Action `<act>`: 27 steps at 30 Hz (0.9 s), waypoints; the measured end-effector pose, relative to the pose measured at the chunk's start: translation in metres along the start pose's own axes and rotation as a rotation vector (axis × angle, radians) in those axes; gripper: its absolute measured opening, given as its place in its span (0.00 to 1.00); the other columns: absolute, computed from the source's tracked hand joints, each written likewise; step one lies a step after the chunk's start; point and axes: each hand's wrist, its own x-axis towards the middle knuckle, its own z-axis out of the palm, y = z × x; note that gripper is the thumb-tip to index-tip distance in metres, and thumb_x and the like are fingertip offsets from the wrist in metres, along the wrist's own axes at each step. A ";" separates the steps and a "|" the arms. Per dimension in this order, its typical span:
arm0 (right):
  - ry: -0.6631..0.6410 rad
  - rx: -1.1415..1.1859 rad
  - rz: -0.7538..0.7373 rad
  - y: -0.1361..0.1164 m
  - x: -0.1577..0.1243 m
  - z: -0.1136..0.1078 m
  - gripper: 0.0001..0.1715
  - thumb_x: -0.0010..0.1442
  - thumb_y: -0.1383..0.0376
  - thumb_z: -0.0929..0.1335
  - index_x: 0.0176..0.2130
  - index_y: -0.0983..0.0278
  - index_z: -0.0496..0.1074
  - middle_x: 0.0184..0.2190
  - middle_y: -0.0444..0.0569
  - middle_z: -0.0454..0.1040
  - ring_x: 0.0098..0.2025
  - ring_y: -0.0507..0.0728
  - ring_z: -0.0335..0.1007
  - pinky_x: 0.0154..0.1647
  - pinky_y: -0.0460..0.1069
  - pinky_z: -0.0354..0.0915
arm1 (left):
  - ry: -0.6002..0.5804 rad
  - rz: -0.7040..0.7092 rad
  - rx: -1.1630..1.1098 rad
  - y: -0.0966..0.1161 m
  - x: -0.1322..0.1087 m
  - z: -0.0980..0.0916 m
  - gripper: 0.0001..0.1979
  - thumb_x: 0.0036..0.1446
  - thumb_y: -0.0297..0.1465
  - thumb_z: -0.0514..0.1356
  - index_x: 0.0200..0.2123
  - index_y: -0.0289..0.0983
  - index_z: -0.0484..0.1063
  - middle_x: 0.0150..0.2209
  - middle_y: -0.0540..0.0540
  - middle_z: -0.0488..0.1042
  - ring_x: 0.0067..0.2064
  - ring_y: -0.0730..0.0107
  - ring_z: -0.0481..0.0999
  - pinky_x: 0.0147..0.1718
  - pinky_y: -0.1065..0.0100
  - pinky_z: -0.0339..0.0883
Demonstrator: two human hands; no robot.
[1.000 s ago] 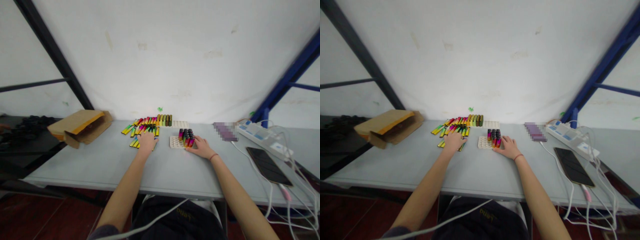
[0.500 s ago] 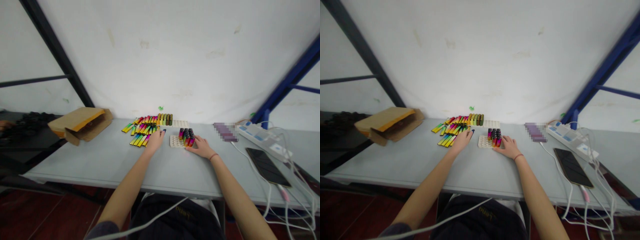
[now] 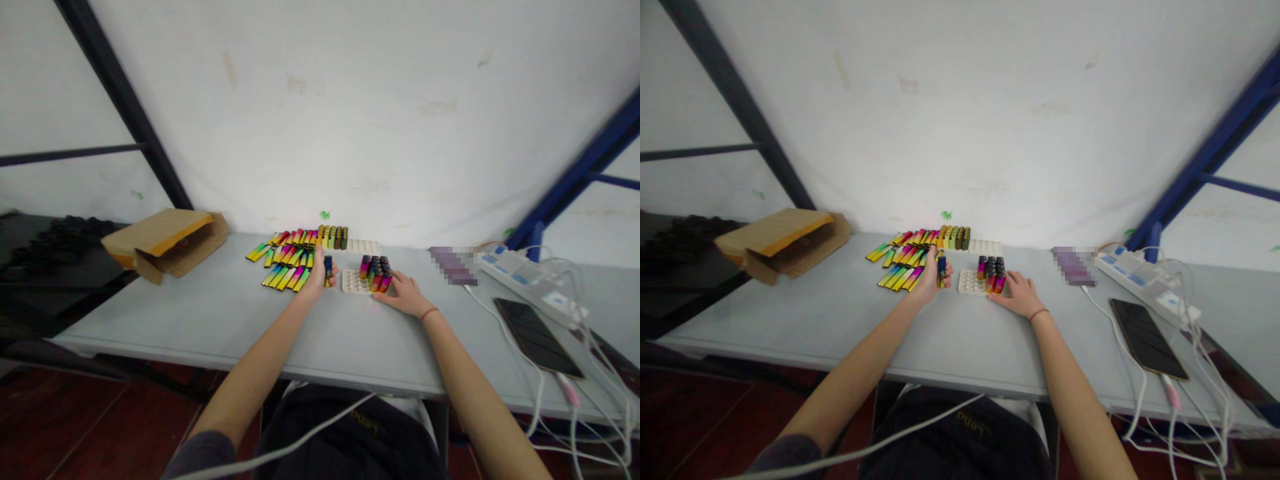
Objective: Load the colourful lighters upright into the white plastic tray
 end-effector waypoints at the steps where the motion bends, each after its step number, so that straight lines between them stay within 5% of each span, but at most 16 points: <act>1: 0.002 0.000 0.000 0.000 0.000 0.000 0.40 0.63 0.41 0.68 0.64 0.61 0.67 0.69 0.61 0.65 0.70 0.69 0.59 0.70 0.65 0.54 | 0.008 0.011 0.012 -0.003 0.000 0.001 0.33 0.61 0.63 0.48 0.22 0.40 0.58 0.17 0.56 0.57 0.14 0.80 0.53 0.15 0.74 0.49; 10: 0.009 -0.010 0.000 0.001 0.000 0.001 0.39 0.64 0.41 0.68 0.64 0.61 0.68 0.68 0.61 0.65 0.70 0.69 0.60 0.69 0.65 0.55 | 0.056 0.124 0.054 -0.016 0.003 0.007 0.31 0.63 0.62 0.50 0.25 0.40 0.61 0.18 0.56 0.59 0.15 0.80 0.53 0.15 0.75 0.46; 20: 0.005 -0.004 -0.001 0.000 0.000 -0.001 0.39 0.64 0.42 0.68 0.64 0.61 0.67 0.68 0.61 0.65 0.70 0.69 0.59 0.69 0.65 0.55 | 0.123 0.098 -0.007 -0.020 0.010 -0.001 0.31 0.65 0.59 0.48 0.21 0.42 0.54 0.13 0.58 0.47 0.13 0.79 0.46 0.13 0.74 0.41; 27: -0.008 -0.011 -0.002 0.002 0.000 -0.001 0.39 0.64 0.40 0.68 0.63 0.61 0.69 0.68 0.61 0.65 0.70 0.69 0.60 0.69 0.65 0.55 | 0.210 0.094 -0.032 -0.020 0.013 0.002 0.21 0.67 0.47 0.46 0.25 0.42 0.56 0.13 0.59 0.48 0.13 0.78 0.46 0.13 0.75 0.40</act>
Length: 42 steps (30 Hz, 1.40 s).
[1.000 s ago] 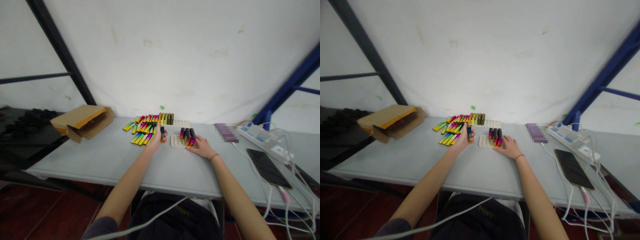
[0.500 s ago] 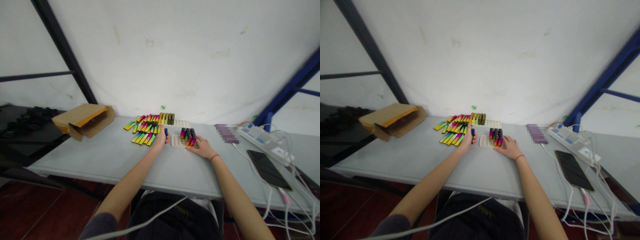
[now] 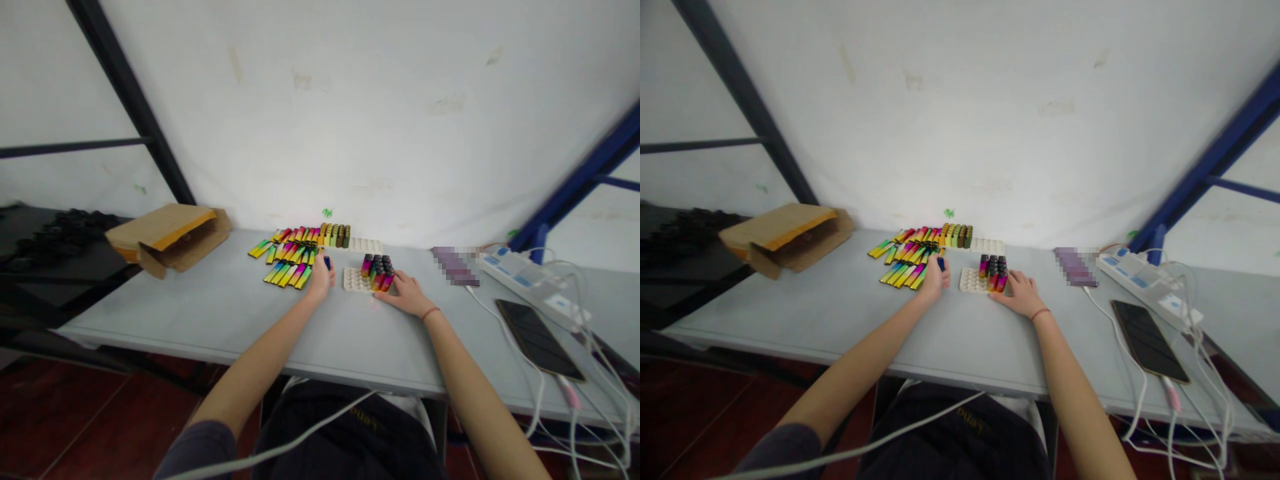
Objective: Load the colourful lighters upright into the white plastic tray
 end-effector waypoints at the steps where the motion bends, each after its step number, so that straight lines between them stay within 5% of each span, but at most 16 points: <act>1: 0.000 0.000 0.001 0.000 0.000 0.000 0.39 0.64 0.40 0.68 0.63 0.61 0.69 0.68 0.61 0.65 0.70 0.70 0.60 0.69 0.65 0.55 | 0.005 0.005 -0.004 0.000 0.000 0.000 0.20 0.66 0.45 0.46 0.25 0.42 0.56 0.13 0.58 0.48 0.13 0.77 0.46 0.13 0.75 0.39; 9: -0.007 0.000 0.009 -0.003 0.000 -0.001 0.38 0.65 0.44 0.69 0.63 0.64 0.68 0.69 0.63 0.64 0.71 0.68 0.59 0.70 0.64 0.54 | 0.013 0.024 -0.011 -0.002 -0.007 0.003 0.18 0.68 0.42 0.44 0.26 0.42 0.54 0.14 0.58 0.50 0.13 0.78 0.47 0.14 0.75 0.40; 16: -0.004 0.011 0.015 -0.003 -0.001 -0.001 0.38 0.64 0.43 0.69 0.62 0.62 0.69 0.69 0.62 0.64 0.71 0.68 0.58 0.70 0.66 0.54 | -0.071 -0.041 -0.170 0.008 -0.009 0.001 0.23 0.67 0.51 0.45 0.26 0.41 0.56 0.16 0.58 0.54 0.14 0.79 0.50 0.15 0.75 0.45; 24: -0.004 0.021 0.012 -0.004 0.000 -0.002 0.39 0.64 0.42 0.69 0.63 0.63 0.68 0.69 0.62 0.65 0.71 0.69 0.59 0.70 0.65 0.54 | -0.096 -0.074 -0.318 0.016 -0.010 0.000 0.19 0.62 0.51 0.59 0.35 0.41 0.64 0.24 0.54 0.70 0.22 0.74 0.70 0.24 0.72 0.67; 31: 0.019 0.011 -0.005 0.001 0.001 0.003 0.39 0.64 0.42 0.68 0.64 0.61 0.67 0.68 0.60 0.65 0.70 0.68 0.60 0.70 0.65 0.55 | -0.197 -0.165 -0.302 0.017 -0.007 -0.004 0.22 0.66 0.49 0.47 0.27 0.39 0.62 0.18 0.56 0.57 0.16 0.76 0.56 0.15 0.75 0.50; 42: 0.019 0.003 -0.005 0.001 0.001 0.003 0.38 0.64 0.42 0.68 0.63 0.60 0.68 0.68 0.59 0.66 0.70 0.68 0.61 0.69 0.64 0.56 | -0.168 -0.140 -0.286 0.018 -0.013 0.003 0.14 0.66 0.36 0.46 0.27 0.39 0.61 0.18 0.56 0.56 0.16 0.77 0.55 0.16 0.75 0.48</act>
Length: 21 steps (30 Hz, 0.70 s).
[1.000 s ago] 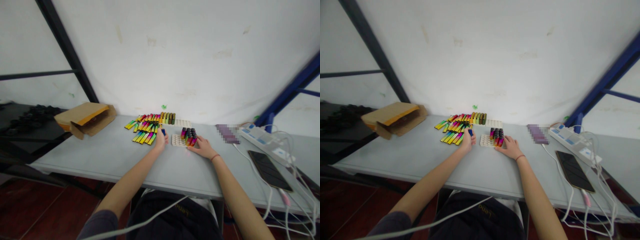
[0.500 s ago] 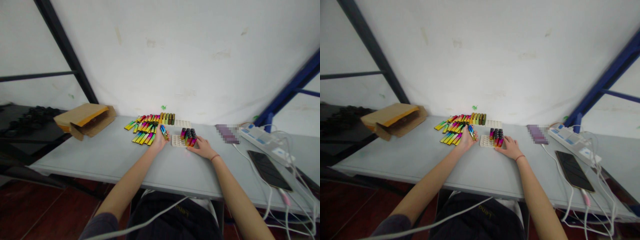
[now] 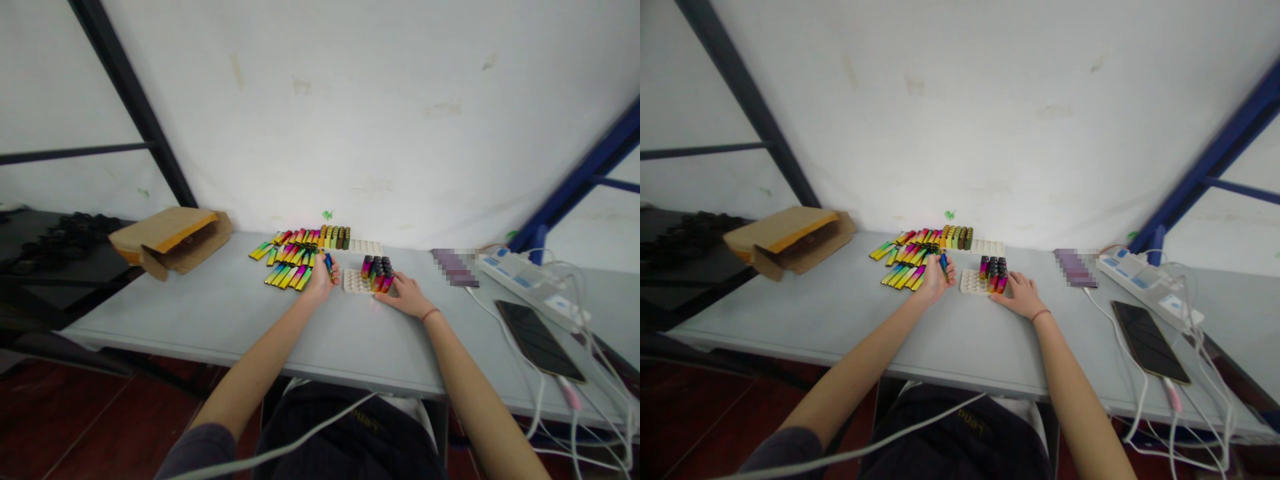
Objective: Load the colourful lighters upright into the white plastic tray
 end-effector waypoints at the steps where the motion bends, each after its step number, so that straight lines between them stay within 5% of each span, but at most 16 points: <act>1: 0.000 0.000 0.002 0.000 0.000 0.000 0.38 0.64 0.42 0.68 0.63 0.60 0.68 0.68 0.59 0.66 0.70 0.68 0.61 0.69 0.64 0.55 | 0.014 -0.001 -0.003 0.000 0.000 0.000 0.14 0.66 0.35 0.46 0.28 0.39 0.61 0.18 0.56 0.56 0.16 0.77 0.54 0.16 0.75 0.48; 14: 0.009 0.001 0.002 -0.001 -0.001 -0.001 0.37 0.64 0.42 0.68 0.63 0.61 0.69 0.68 0.61 0.66 0.70 0.69 0.61 0.69 0.66 0.56 | 0.050 -0.004 -0.013 0.000 0.001 0.000 0.15 0.67 0.36 0.46 0.28 0.40 0.60 0.18 0.57 0.55 0.16 0.77 0.54 0.16 0.75 0.48; 21: -0.008 0.004 0.011 -0.003 -0.001 -0.002 0.38 0.64 0.42 0.69 0.62 0.62 0.69 0.69 0.61 0.65 0.71 0.68 0.59 0.70 0.64 0.54 | 0.017 0.032 0.121 -0.008 0.003 -0.002 0.13 0.67 0.42 0.50 0.33 0.41 0.61 0.22 0.56 0.61 0.19 0.75 0.59 0.19 0.74 0.57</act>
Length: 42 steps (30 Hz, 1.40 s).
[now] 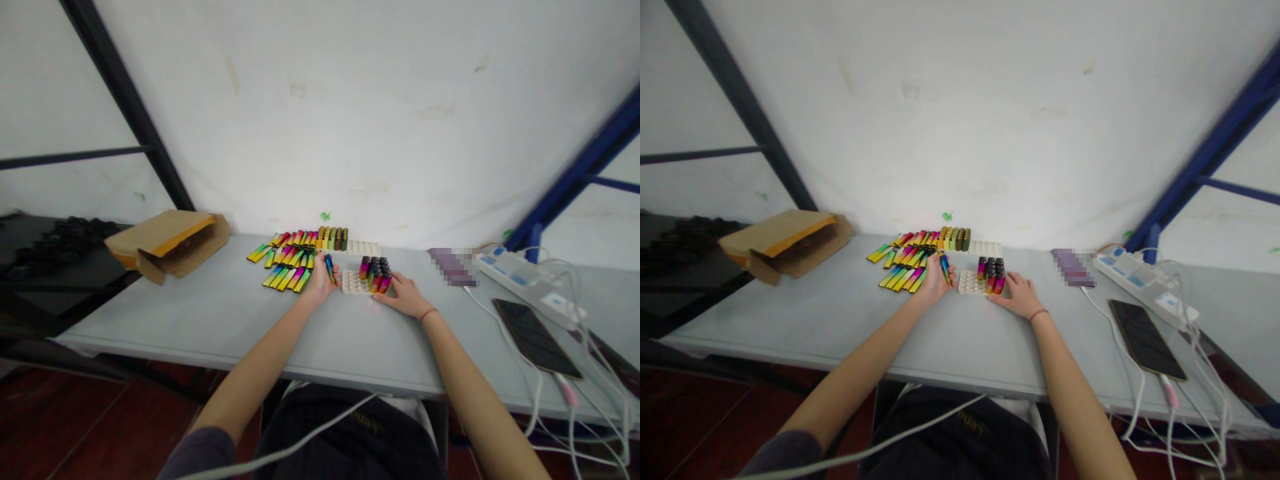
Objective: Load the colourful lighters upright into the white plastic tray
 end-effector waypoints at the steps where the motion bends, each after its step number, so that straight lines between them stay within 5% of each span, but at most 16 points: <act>1: 0.003 0.001 0.004 0.000 0.000 0.000 0.37 0.64 0.42 0.69 0.62 0.62 0.69 0.69 0.61 0.65 0.71 0.68 0.59 0.70 0.64 0.54 | -0.011 0.045 0.072 -0.002 0.000 0.001 0.12 0.66 0.42 0.53 0.34 0.41 0.62 0.23 0.55 0.63 0.21 0.75 0.61 0.21 0.74 0.60; 5: -0.002 0.008 0.013 -0.001 0.000 0.000 0.38 0.64 0.42 0.69 0.62 0.62 0.69 0.69 0.62 0.64 0.71 0.68 0.59 0.70 0.65 0.54 | -0.111 0.395 0.420 -0.009 -0.002 0.007 0.08 0.59 0.35 0.65 0.34 0.41 0.68 0.34 0.50 0.72 0.38 0.69 0.73 0.37 0.71 0.70; 8: -0.002 0.013 0.003 -0.001 0.000 0.000 0.39 0.64 0.42 0.68 0.63 0.62 0.68 0.68 0.61 0.65 0.70 0.68 0.59 0.70 0.65 0.54 | -0.212 0.597 0.586 -0.012 -0.002 0.015 0.05 0.55 0.30 0.68 0.35 0.39 0.76 0.41 0.44 0.75 0.47 0.63 0.73 0.43 0.70 0.70; 18: 0.006 0.001 -0.006 0.001 0.000 0.002 0.40 0.63 0.41 0.68 0.65 0.60 0.67 0.68 0.60 0.65 0.70 0.68 0.59 0.70 0.64 0.54 | -0.280 0.566 0.645 -0.028 0.015 0.011 0.08 0.51 0.26 0.70 0.36 0.40 0.80 0.37 0.45 0.78 0.40 0.63 0.76 0.43 0.67 0.72; 25: -0.003 -0.003 0.001 0.002 0.000 0.003 0.40 0.64 0.41 0.68 0.64 0.61 0.68 0.70 0.61 0.64 0.71 0.68 0.58 0.71 0.65 0.53 | -0.348 0.668 0.840 -0.028 0.009 0.009 0.08 0.56 0.28 0.67 0.40 0.43 0.79 0.41 0.45 0.78 0.46 0.59 0.76 0.57 0.60 0.66; 27: -0.007 0.000 0.005 0.001 0.000 0.002 0.40 0.64 0.41 0.68 0.64 0.61 0.67 0.70 0.61 0.63 0.72 0.68 0.57 0.71 0.65 0.53 | -0.282 0.728 0.983 -0.020 0.005 0.008 0.09 0.59 0.32 0.65 0.44 0.44 0.80 0.45 0.42 0.78 0.52 0.54 0.74 0.61 0.57 0.62; 33: -0.021 0.002 0.006 0.001 -0.001 0.001 0.41 0.64 0.41 0.67 0.65 0.62 0.66 0.70 0.62 0.62 0.72 0.69 0.57 0.71 0.66 0.52 | 0.363 0.710 1.647 0.005 0.006 -0.016 0.20 0.67 0.29 0.53 0.57 0.40 0.76 0.66 0.34 0.66 0.67 0.41 0.59 0.60 0.45 0.55; 42: -0.022 -0.001 0.002 0.002 0.001 0.001 0.41 0.64 0.40 0.68 0.64 0.61 0.67 0.70 0.61 0.64 0.71 0.69 0.58 0.71 0.65 0.53 | 0.273 0.608 1.842 -0.003 0.011 -0.025 0.15 0.65 0.30 0.55 0.51 0.38 0.76 0.52 0.31 0.77 0.60 0.41 0.63 0.56 0.45 0.55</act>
